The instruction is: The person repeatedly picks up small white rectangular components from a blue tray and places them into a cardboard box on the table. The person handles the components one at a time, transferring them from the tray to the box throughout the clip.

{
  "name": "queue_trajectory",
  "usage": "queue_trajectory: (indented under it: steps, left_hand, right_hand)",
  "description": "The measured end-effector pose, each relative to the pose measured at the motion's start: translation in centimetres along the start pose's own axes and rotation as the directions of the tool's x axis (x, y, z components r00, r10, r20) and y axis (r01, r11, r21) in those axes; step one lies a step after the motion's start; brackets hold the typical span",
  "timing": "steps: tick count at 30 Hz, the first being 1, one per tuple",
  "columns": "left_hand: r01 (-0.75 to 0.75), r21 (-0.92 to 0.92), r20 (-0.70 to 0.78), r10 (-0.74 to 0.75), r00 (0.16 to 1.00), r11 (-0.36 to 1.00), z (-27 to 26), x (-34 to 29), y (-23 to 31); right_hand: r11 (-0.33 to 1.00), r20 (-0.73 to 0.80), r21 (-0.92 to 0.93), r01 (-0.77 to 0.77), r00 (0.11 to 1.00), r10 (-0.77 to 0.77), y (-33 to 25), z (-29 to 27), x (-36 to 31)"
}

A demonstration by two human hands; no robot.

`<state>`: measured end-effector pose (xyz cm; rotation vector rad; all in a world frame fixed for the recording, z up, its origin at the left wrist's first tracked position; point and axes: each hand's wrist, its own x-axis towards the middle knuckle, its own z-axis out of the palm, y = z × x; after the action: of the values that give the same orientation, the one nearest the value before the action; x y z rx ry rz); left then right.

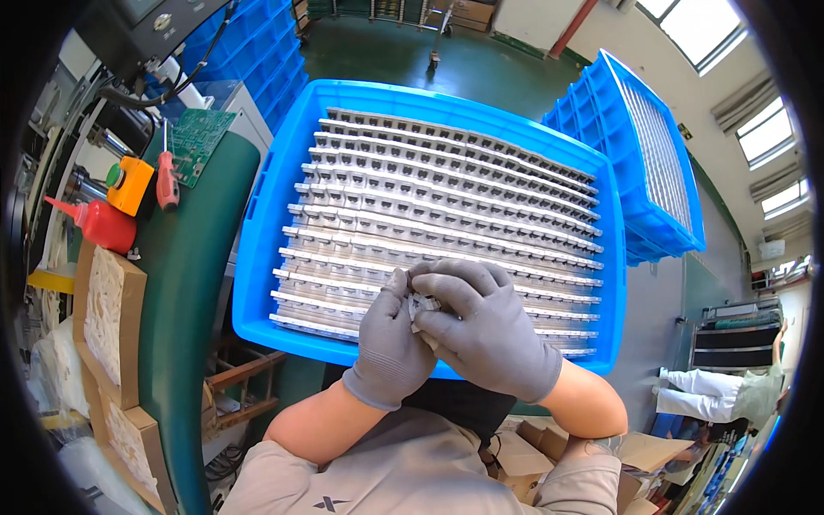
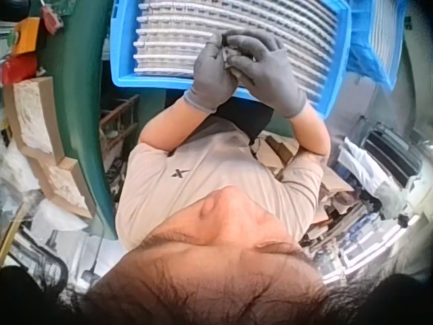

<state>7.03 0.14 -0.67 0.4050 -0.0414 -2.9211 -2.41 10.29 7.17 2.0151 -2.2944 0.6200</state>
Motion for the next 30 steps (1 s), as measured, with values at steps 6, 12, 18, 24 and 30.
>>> queue_trajectory:
  steps: [6,12,18,24,30]
  left_hand:
    - [0.052,0.057,0.118,-0.058,0.991,0.997,-0.2,1.1,-3.0]
    - [0.144,0.425,-0.018,-0.150,0.988,0.894,0.3,2.3,-5.9]
    - [0.400,0.423,-0.198,-0.348,0.916,0.813,2.5,3.7,-7.6]
    - [0.474,0.576,-0.344,-0.328,0.880,0.666,3.7,5.4,-8.6]
    - [0.521,0.632,-0.423,-0.308,0.852,0.574,5.0,7.0,-10.0]
  right_hand:
    - [0.994,-0.122,0.108,-0.015,0.992,0.028,2.0,-0.3,-3.2]
    - [0.977,-0.208,0.198,-0.078,0.971,0.120,3.3,-1.2,-6.5]
    - [0.981,-0.198,0.146,-0.128,0.968,0.156,4.6,-2.9,-8.9]
    - [0.870,-0.312,0.443,-0.216,0.873,0.375,5.9,-4.1,-12.2]
    - [0.568,-0.074,0.719,-0.401,0.769,0.635,8.4,-4.0,-15.1]
